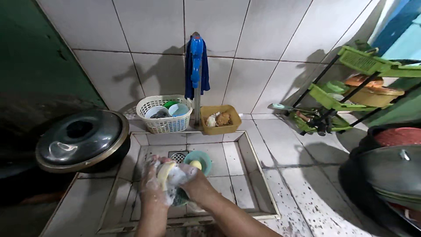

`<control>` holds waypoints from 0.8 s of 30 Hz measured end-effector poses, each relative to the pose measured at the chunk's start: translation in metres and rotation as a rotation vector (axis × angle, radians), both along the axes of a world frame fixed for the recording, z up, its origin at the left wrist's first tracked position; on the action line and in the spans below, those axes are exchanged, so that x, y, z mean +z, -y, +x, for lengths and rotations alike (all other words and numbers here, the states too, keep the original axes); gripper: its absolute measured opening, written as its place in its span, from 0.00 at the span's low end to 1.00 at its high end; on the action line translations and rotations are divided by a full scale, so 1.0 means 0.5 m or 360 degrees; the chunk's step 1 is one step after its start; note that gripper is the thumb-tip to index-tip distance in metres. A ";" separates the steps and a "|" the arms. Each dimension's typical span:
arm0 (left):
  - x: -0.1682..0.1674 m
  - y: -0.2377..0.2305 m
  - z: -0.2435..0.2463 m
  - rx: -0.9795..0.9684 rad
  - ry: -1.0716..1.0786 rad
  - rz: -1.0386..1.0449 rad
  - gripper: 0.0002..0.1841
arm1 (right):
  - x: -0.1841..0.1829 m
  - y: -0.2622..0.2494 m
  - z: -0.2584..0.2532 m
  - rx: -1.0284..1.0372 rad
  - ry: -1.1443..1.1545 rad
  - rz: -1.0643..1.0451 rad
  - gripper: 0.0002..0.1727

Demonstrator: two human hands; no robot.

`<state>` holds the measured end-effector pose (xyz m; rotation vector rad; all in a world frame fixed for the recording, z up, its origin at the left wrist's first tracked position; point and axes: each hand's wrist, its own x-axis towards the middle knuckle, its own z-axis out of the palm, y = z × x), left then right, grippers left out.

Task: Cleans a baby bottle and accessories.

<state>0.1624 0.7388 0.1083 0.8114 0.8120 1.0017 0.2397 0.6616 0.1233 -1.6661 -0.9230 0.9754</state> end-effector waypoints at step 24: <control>-0.106 -0.010 -0.059 -0.0076 -0.0140 0.0110 0.23 | -0.021 0.015 0.048 0.0340 0.0117 0.0007 0.18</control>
